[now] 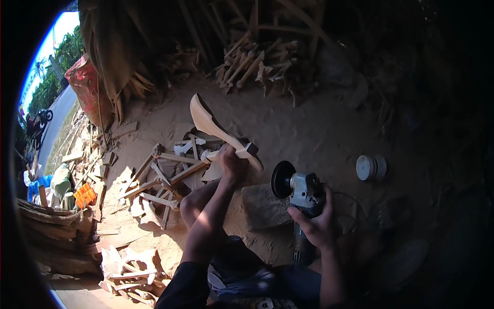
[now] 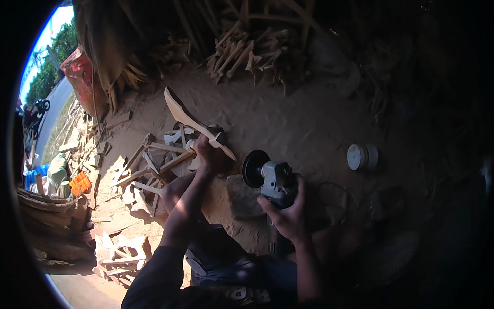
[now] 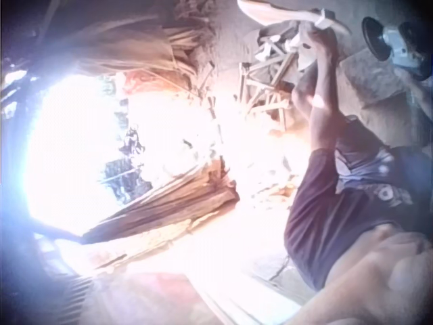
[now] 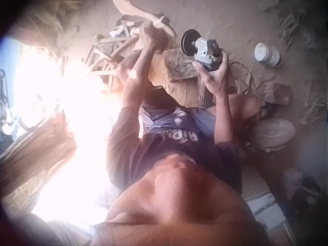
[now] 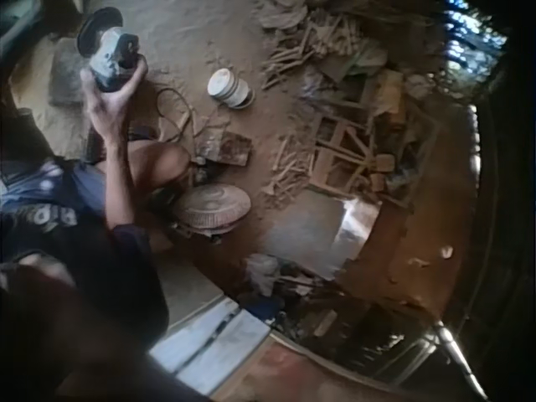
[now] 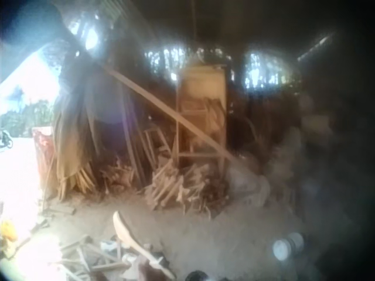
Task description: The person shapes a wooden axe handle using an angle grinder. They grind several sides of the handle and head region while holding it by hand on a stone block, then lift it to view the progress from different angles.
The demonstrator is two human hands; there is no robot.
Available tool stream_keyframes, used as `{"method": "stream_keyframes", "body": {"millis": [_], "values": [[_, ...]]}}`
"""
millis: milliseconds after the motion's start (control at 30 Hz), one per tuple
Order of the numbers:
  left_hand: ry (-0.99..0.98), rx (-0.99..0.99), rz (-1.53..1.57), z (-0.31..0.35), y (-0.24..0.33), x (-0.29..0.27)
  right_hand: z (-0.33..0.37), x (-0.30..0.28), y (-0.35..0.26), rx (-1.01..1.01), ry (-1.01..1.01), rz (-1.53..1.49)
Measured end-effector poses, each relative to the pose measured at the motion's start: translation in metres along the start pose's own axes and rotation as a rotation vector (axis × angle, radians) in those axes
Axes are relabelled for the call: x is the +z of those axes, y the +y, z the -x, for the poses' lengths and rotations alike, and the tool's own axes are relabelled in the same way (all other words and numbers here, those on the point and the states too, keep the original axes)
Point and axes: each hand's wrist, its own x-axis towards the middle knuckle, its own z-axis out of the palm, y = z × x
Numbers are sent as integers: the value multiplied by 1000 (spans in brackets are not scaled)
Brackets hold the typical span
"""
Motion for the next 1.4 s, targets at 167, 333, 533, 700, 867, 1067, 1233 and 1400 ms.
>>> {"method": "stream_keyframes", "body": {"millis": [167, 333, 533, 700, 867, 1067, 1233, 1400], "values": [[93, 28, -3, 3, -3, -8, -11, 22, -1, -22, -65, -16], [61, 39, -95, 7, -3, -12, -17, 30, -10, -72, -63, 20], [71, 159, -127, 1, 12, -10, -15, 27, -10, -92, -49, 89], [142, 17, -126, -11, 3, -34, -8, 23, 19, -29, -40, 87], [217, -62, 87, -54, -26, -135, 14, -5, 12, 121, 74, 1], [210, -597, -379, -66, -62, -344, 27, -133, 102, -727, 237, 529], [333, -1108, -1111, 58, -118, -611, 0, -170, 35, 141, 395, 88], [402, -1378, -2001, 113, -124, -678, 2, -190, 45, 235, 510, 13]]}}
